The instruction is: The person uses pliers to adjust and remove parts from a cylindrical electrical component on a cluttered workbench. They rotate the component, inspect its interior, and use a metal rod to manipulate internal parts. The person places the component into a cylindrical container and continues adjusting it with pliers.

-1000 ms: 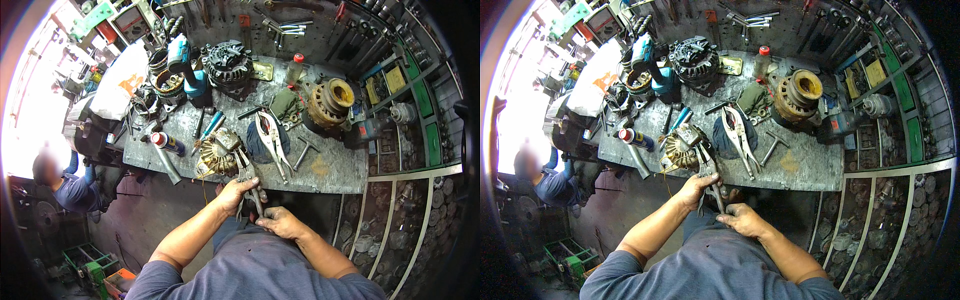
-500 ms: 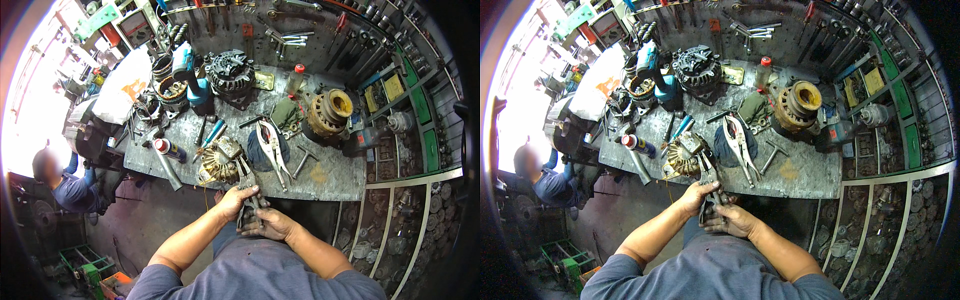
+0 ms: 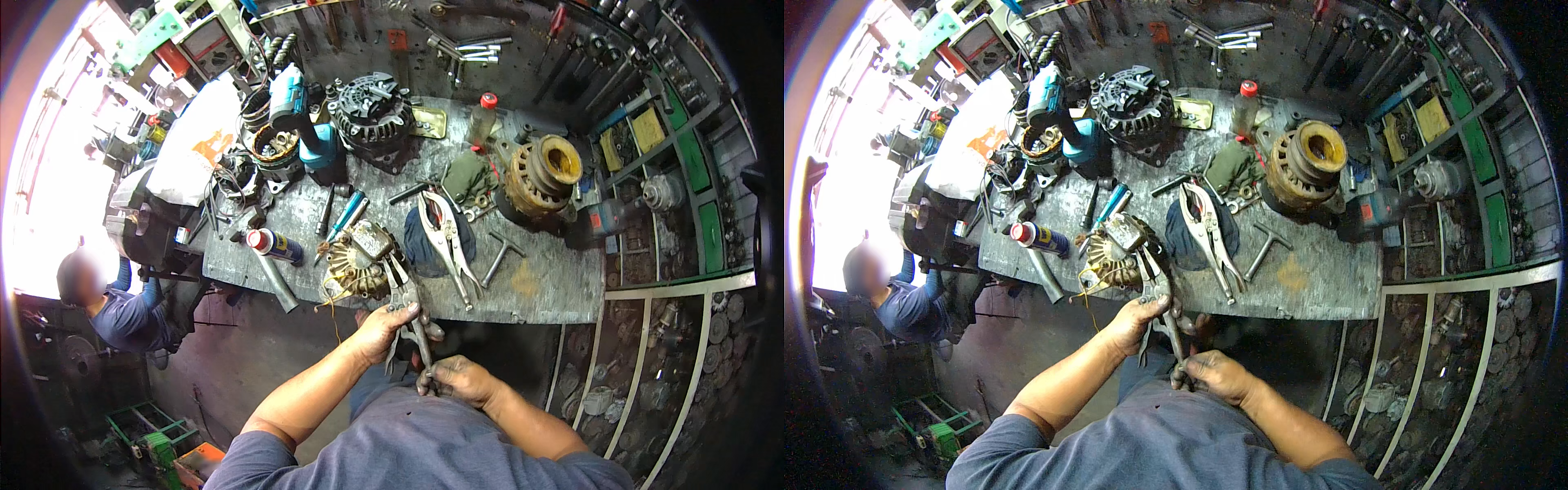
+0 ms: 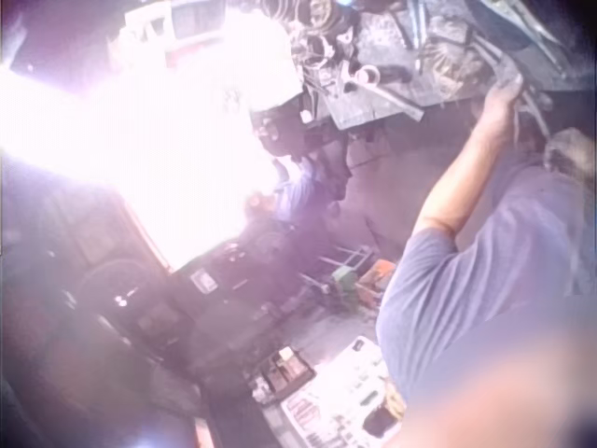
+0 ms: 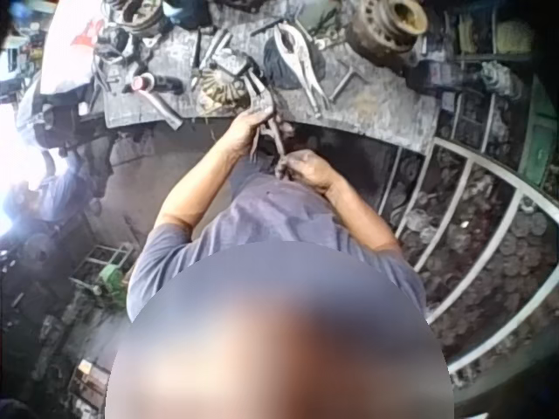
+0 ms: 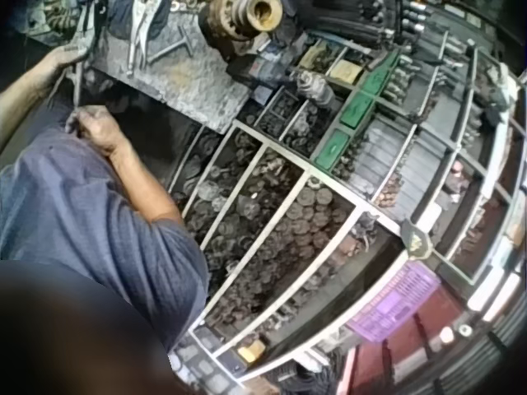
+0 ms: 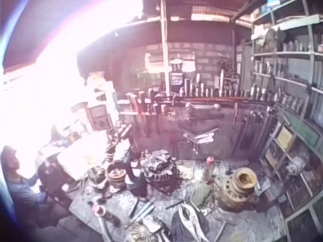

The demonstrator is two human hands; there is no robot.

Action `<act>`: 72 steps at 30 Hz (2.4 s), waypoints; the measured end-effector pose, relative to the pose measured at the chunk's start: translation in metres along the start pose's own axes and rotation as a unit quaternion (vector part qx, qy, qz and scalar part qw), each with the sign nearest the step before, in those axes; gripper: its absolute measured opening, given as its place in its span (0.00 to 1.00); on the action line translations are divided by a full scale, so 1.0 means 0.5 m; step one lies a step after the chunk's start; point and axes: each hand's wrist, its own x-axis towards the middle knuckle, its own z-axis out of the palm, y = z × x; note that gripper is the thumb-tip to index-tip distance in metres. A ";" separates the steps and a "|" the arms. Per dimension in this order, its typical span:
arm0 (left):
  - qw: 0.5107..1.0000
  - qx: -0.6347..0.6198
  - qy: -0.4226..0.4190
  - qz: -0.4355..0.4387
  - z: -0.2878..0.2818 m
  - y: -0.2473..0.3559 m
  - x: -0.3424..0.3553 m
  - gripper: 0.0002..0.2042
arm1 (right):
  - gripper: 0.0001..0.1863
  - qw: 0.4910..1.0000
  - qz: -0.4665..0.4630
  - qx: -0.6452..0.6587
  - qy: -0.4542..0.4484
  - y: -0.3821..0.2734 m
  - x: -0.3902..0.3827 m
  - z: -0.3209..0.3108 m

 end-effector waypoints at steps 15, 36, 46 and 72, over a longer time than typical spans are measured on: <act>0.999 0.008 0.012 0.032 0.016 -0.001 0.002 0.16 | 0.31 0.960 0.053 0.237 -0.141 0.004 0.015 -0.034; 0.993 0.077 -0.031 -0.088 -0.026 0.006 -0.012 0.27 | 0.38 0.885 0.064 0.383 -0.257 0.007 0.137 0.035; 0.993 -0.005 -0.116 -0.033 -0.004 0.012 -0.011 0.25 | 0.46 0.809 0.058 0.476 -0.338 0.013 0.145 0.026; 0.997 0.018 0.042 -0.054 0.017 -0.007 0.004 0.08 | 0.18 0.941 0.079 0.322 -0.063 0.029 0.133 0.054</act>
